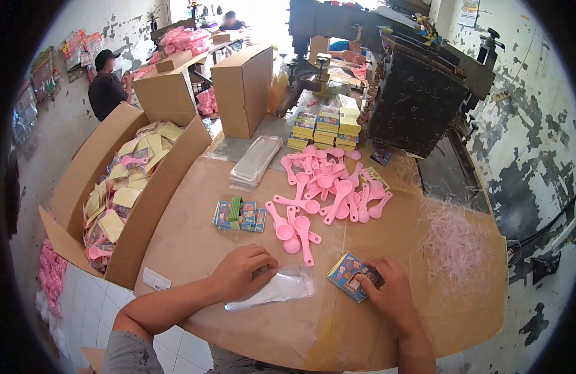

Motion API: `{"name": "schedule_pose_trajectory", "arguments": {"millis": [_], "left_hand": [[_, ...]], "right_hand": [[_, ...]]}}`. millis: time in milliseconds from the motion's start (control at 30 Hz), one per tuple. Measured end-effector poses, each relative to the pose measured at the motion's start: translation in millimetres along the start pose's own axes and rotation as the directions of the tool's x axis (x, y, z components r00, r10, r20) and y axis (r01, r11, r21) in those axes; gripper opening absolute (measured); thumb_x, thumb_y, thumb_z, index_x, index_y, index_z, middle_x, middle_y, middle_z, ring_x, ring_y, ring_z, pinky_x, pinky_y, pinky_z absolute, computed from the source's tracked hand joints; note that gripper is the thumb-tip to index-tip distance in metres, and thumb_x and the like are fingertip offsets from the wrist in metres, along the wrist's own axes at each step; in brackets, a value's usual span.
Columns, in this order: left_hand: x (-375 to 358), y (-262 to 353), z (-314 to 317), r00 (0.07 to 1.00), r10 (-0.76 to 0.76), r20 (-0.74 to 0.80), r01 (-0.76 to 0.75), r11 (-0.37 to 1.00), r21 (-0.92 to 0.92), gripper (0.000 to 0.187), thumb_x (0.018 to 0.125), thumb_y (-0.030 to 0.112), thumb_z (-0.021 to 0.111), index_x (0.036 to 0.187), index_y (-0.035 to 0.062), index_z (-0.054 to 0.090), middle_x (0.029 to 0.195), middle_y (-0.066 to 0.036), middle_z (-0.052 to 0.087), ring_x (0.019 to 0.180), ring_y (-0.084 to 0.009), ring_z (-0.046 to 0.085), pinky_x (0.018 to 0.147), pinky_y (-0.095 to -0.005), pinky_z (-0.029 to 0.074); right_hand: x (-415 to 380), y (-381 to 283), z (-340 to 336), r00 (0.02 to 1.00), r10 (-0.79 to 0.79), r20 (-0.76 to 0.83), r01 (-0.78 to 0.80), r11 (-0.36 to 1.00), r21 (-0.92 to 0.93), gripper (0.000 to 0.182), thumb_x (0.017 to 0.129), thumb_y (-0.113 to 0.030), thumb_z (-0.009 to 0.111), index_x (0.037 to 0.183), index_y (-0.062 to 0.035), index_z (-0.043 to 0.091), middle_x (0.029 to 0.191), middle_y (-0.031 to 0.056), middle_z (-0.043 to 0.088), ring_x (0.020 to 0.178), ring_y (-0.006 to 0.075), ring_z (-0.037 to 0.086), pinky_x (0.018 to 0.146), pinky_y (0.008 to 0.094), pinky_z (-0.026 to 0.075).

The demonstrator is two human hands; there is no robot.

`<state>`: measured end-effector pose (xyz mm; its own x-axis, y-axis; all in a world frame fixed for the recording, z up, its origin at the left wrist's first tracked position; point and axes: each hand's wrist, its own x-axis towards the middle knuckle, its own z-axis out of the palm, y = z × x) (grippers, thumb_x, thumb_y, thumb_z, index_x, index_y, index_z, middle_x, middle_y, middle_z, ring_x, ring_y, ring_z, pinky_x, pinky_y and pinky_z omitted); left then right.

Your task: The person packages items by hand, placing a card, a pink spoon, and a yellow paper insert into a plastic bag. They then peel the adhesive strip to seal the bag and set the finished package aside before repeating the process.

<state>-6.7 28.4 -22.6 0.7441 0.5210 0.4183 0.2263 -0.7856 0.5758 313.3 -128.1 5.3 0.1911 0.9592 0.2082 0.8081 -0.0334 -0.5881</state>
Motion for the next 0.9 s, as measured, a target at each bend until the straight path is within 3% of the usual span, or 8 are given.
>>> {"name": "schedule_pose_trajectory", "arguments": {"millis": [167, 300, 433, 467, 567, 667, 767, 900], "left_hand": [[2.3, 4.0, -3.6, 1.000, 0.013, -0.002, -0.013, 1.000, 0.022, 0.014, 0.081, 0.007, 0.078, 0.092, 0.0062, 0.068, 0.093, -0.009, 0.069, 0.085, -0.0282, 0.067, 0.076, -0.0401, 0.054], [4.3, 5.1, -5.4, 0.998, 0.054, -0.044, -0.055, 0.998, -0.023, 0.018, 0.080, 0.007, 0.079, 0.093, 0.0059, 0.067, 0.096, -0.008, 0.070, 0.089, -0.0275, 0.067, 0.080, -0.0397, 0.055], [2.3, 11.1, -6.8, 0.998, -0.056, -0.020, 0.050, 0.970, -0.240, 0.016, 0.081, 0.003, 0.076, 0.093, 0.0043, 0.066, 0.100, -0.009, 0.072, 0.096, -0.0247, 0.071, 0.086, -0.0369, 0.057], [1.2, 13.6, -8.5, 0.993, -0.113, 0.018, 0.113, 0.946, -0.305, 0.014, 0.083, 0.002, 0.075, 0.093, 0.0038, 0.066, 0.101, -0.010, 0.072, 0.097, -0.0236, 0.072, 0.087, -0.0360, 0.057], [-2.1, 13.5, -10.7, 0.970, -0.219, 0.104, 0.242, 0.876, -0.418, 0.013, 0.085, 0.000, 0.073, 0.094, 0.0023, 0.065, 0.103, -0.011, 0.073, 0.099, -0.0198, 0.073, 0.088, -0.0338, 0.058], [-5.1, 10.2, -6.5, 0.954, -0.271, 0.127, 0.295, 0.778, -0.555, 0.014, 0.089, -0.001, 0.070, 0.101, 0.0005, 0.065, 0.103, -0.011, 0.073, 0.098, -0.0172, 0.072, 0.088, -0.0329, 0.058], [-3.4, 12.8, -5.3, 0.925, -0.327, 0.195, 0.361, 0.591, -0.722, 0.017, 0.095, -0.002, 0.064, 0.112, -0.0015, 0.065, 0.101, -0.011, 0.072, 0.096, -0.0167, 0.072, 0.087, -0.0322, 0.058], [-3.8, 9.7, -4.2, 0.876, -0.338, 0.343, 0.472, 0.462, -0.751, 0.020, 0.105, 0.002, 0.057, 0.123, -0.0036, 0.064, 0.100, -0.010, 0.072, 0.094, -0.0165, 0.072, 0.084, -0.0308, 0.057]], "right_hand": [[2.6, -5.0, 1.8, 0.995, 0.011, -0.101, -0.003, 0.997, 0.083, 0.030, 0.085, -0.017, 0.082, 0.109, -0.0018, 0.073, 0.103, 0.0140, 0.068, 0.098, 0.0310, 0.067, 0.085, 0.0396, 0.054], [3.0, 2.1, 5.1, 0.976, -0.101, -0.195, 0.105, 0.994, 0.010, 0.030, 0.084, -0.013, 0.083, 0.108, -0.0022, 0.070, 0.101, 0.0133, 0.069, 0.098, 0.0317, 0.066, 0.088, 0.0422, 0.053], [2.0, 0.7, 4.8, 0.961, -0.180, -0.211, 0.174, 0.984, -0.044, 0.029, 0.085, -0.010, 0.082, 0.109, -0.0020, 0.068, 0.097, 0.0111, 0.070, 0.094, 0.0292, 0.067, 0.085, 0.0413, 0.053], [1.4, 0.3, 5.5, 0.952, -0.210, -0.222, 0.202, 0.978, -0.059, 0.029, 0.085, -0.009, 0.082, 0.110, -0.0018, 0.068, 0.096, 0.0108, 0.070, 0.092, 0.0281, 0.067, 0.082, 0.0403, 0.053], [-7.6, 1.9, 18.4, 0.948, -0.014, -0.317, 0.116, 0.945, 0.306, 0.028, 0.087, -0.007, 0.081, 0.112, -0.0038, 0.069, 0.095, 0.0107, 0.071, 0.083, 0.0237, 0.068, 0.070, 0.0355, 0.054], [-14.1, 21.2, 19.5, 0.958, -0.105, -0.267, 0.185, 0.937, 0.295, 0.022, 0.089, -0.006, 0.081, 0.108, -0.0052, 0.071, 0.097, 0.0129, 0.072, 0.079, 0.0207, 0.070, 0.065, 0.0325, 0.055], [-7.9, -4.8, 9.5, 0.916, -0.330, -0.231, 0.355, 0.932, 0.076, 0.018, 0.088, -0.003, 0.080, 0.105, -0.0052, 0.073, 0.097, 0.0119, 0.072, 0.085, 0.0215, 0.072, 0.069, 0.0333, 0.059], [-10.2, -13.0, 12.9, 0.925, -0.324, -0.199, 0.346, 0.934, 0.085, 0.021, 0.087, 0.000, 0.079, 0.107, -0.0040, 0.075, 0.097, 0.0112, 0.072, 0.087, 0.0227, 0.073, 0.072, 0.0333, 0.060]]}}
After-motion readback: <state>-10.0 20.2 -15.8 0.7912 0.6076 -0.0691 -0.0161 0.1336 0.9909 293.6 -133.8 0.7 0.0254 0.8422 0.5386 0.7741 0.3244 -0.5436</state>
